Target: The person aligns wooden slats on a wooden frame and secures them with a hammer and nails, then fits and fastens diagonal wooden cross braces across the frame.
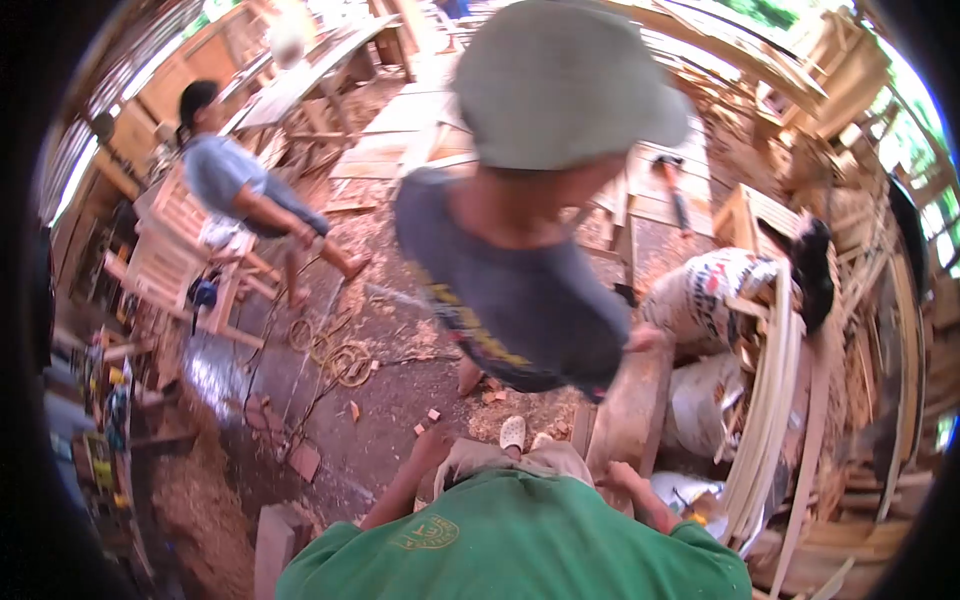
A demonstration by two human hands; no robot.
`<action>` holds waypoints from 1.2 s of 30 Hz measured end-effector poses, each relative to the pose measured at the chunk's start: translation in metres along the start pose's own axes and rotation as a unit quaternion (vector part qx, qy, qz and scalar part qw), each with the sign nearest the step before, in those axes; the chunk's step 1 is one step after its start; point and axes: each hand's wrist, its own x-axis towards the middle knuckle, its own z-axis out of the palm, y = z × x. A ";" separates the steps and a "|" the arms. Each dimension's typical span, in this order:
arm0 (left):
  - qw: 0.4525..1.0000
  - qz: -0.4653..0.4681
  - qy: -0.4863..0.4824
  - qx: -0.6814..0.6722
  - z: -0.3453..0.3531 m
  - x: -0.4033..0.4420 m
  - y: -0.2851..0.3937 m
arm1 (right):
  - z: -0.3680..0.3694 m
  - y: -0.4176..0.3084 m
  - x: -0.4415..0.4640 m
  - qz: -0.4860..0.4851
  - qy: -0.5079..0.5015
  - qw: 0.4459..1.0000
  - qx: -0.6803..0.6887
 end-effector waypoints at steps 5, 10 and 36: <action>0.978 -0.059 0.142 -0.140 -0.003 -0.024 -0.040 | -0.094 -0.079 -0.030 -0.169 0.055 0.980 -0.087; 0.970 -0.099 0.118 -0.190 -0.002 -0.026 -0.020 | -0.106 -0.119 -0.023 -0.035 0.090 0.985 0.142; 0.918 0.189 0.156 -0.311 -0.247 0.306 0.068 | -0.260 -0.300 0.038 -0.004 0.395 0.872 0.287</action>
